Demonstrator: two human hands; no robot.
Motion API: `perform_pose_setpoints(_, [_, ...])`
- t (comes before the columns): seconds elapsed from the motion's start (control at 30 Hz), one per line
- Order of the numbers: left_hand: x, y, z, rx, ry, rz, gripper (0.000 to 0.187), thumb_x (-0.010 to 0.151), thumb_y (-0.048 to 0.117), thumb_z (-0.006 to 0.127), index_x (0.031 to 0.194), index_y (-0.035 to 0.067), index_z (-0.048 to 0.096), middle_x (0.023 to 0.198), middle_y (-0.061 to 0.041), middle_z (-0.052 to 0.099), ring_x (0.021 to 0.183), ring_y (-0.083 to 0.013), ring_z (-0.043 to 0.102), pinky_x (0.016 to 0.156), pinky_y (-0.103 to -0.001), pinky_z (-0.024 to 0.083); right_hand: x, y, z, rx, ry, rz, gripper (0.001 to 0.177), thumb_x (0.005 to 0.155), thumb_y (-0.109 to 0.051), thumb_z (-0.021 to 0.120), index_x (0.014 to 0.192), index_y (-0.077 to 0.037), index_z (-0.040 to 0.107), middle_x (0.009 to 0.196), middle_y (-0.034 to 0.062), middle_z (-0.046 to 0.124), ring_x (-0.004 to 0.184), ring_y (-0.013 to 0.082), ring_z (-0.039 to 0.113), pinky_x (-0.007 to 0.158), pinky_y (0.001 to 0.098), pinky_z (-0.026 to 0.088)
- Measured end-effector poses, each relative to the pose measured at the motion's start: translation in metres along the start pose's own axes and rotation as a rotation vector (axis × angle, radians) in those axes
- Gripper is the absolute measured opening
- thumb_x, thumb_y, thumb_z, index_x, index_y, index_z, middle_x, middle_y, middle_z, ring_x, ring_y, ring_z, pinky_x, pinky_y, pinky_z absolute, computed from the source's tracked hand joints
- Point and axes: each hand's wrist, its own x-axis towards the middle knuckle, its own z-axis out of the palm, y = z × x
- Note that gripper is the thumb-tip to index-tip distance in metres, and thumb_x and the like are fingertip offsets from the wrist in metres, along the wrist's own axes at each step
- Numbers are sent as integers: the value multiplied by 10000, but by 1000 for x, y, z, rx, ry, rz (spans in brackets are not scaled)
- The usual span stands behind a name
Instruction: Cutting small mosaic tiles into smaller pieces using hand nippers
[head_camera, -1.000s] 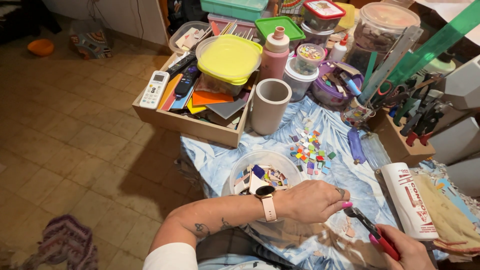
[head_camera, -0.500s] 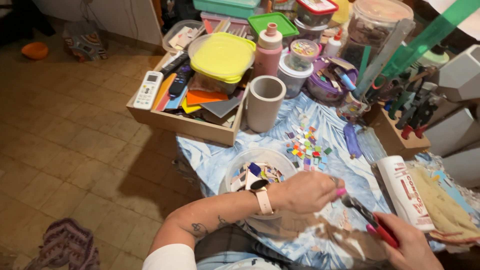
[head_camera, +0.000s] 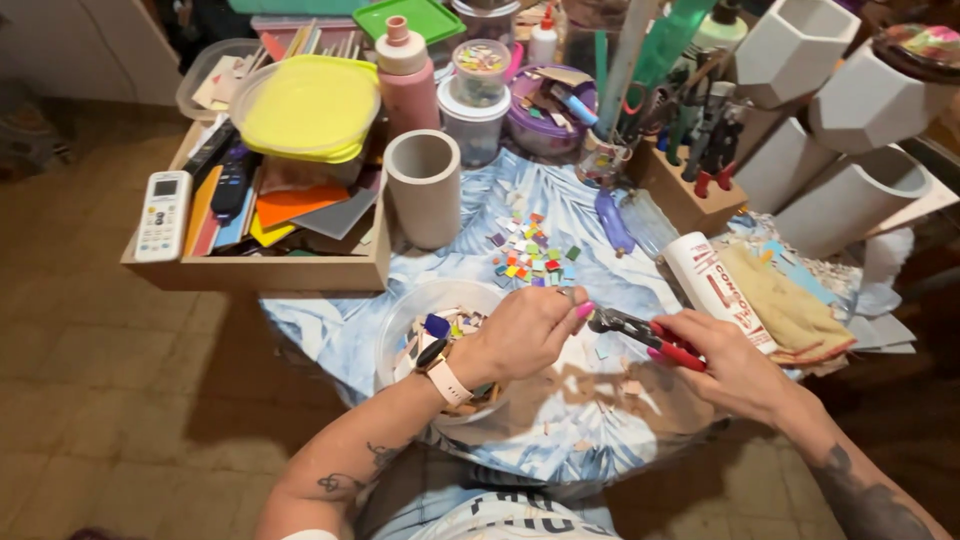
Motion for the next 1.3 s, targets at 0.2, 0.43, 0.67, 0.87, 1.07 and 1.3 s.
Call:
perform_pose_setpoints(0.2, [-1,-8,2,-51,17,-20,231,877,217,345,679,140,435,568,-70,513,614,-299,570,570,-363,468,4,-7,-6,183,45,-30,443,605,-110,613,1046,-102,563,850,126,600,778,312,612,663,400,508])
perform_pose_setpoints(0.43, [-1,-11,3,-52,8,-14,228,876,199,351,675,130,435,565,-86,511,612,-316,567,558,-370,467,5,-10,-9,161,41,-36,460,594,-87,610,1051,-79,551,851,137,588,773,322,605,661,410,510])
perform_pose_setpoints(0.67, [-3,-12,9,-49,16,-53,238,875,212,362,663,126,430,549,-93,499,589,-332,557,543,-374,462,6,-12,-10,162,19,-58,417,654,-144,598,1062,-83,538,846,130,575,742,303,597,650,396,502])
perform_pose_setpoints(0.87, [-3,-19,14,-114,44,-51,255,882,204,368,647,121,421,530,-91,491,566,-323,547,532,-350,456,7,-12,-11,151,-5,-48,402,647,-147,606,1041,-90,548,820,123,576,721,297,597,633,392,500])
perform_pose_setpoints(1.07, [-4,-20,14,-146,42,-31,256,879,173,367,638,106,421,517,-105,481,549,-329,534,527,-354,449,7,-13,-11,154,-17,-30,368,669,-172,606,1028,-107,560,812,111,586,721,280,605,626,382,502])
perform_pose_setpoints(1.3, [-5,-21,15,-138,33,-28,252,878,172,369,643,101,425,522,-113,480,564,-331,529,548,-361,447,7,-10,-8,155,-32,-22,342,672,-167,595,1006,-101,562,814,125,596,751,315,610,640,400,502])
